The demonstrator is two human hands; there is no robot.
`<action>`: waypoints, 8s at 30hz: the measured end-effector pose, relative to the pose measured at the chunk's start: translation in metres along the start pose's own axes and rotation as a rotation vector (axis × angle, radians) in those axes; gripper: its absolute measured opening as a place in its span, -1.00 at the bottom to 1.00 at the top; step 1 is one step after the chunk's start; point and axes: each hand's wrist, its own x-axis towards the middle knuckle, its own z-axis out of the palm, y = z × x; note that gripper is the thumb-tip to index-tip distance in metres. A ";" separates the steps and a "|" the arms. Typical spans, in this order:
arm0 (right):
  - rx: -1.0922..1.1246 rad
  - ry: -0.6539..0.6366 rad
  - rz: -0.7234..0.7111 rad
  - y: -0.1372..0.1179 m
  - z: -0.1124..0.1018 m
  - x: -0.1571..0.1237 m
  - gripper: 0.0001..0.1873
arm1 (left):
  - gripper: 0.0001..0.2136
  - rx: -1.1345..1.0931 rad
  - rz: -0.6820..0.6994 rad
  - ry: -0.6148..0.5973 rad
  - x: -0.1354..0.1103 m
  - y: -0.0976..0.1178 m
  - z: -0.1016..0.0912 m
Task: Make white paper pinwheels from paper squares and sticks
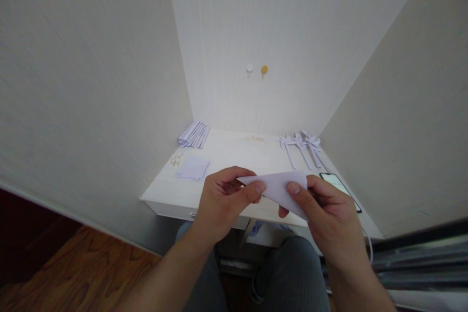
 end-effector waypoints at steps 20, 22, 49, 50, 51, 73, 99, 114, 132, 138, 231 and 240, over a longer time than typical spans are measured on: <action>-0.077 -0.001 -0.042 -0.001 -0.001 -0.002 -0.75 | -0.89 -0.015 0.056 -0.038 -0.005 0.002 0.001; -0.084 -0.004 -0.031 -0.003 -0.001 -0.002 -0.74 | -0.90 0.002 0.053 -0.044 -0.006 0.003 0.002; 0.016 -0.012 0.017 0.006 -0.003 -0.001 -0.74 | -0.85 0.089 0.187 -0.065 -0.010 0.006 -0.002; 0.014 -0.009 0.017 0.006 -0.003 -0.002 -0.74 | -0.83 0.102 0.190 -0.070 -0.011 0.007 -0.003; 0.016 -0.005 0.017 0.005 -0.003 -0.003 -0.73 | -0.82 0.111 0.191 -0.075 -0.012 0.008 -0.003; 0.084 -0.107 0.188 0.055 0.027 -0.049 -0.54 | -0.63 0.233 0.068 -0.001 -0.049 -0.052 -0.035; 0.093 -0.073 -0.278 0.050 0.001 0.223 -0.77 | -0.73 0.310 0.415 -0.292 0.222 0.003 0.000; 0.023 -0.071 -0.243 0.074 -0.007 0.239 -0.68 | -0.71 0.440 0.389 -0.314 0.233 -0.023 -0.007; 0.168 0.023 -0.277 0.077 -0.006 0.240 -0.78 | -0.69 0.499 0.373 -0.355 0.227 -0.019 -0.004; 0.256 0.018 -0.266 0.074 -0.005 0.240 -0.82 | -0.70 0.604 0.372 -0.354 0.226 -0.016 -0.006; -0.071 -0.224 -0.298 0.053 -0.013 0.224 -0.75 | -0.80 0.301 0.392 -0.207 0.225 -0.010 -0.008; -0.083 -0.299 -0.312 0.052 -0.012 0.221 -0.62 | -0.76 0.244 0.396 -0.208 0.228 -0.012 -0.010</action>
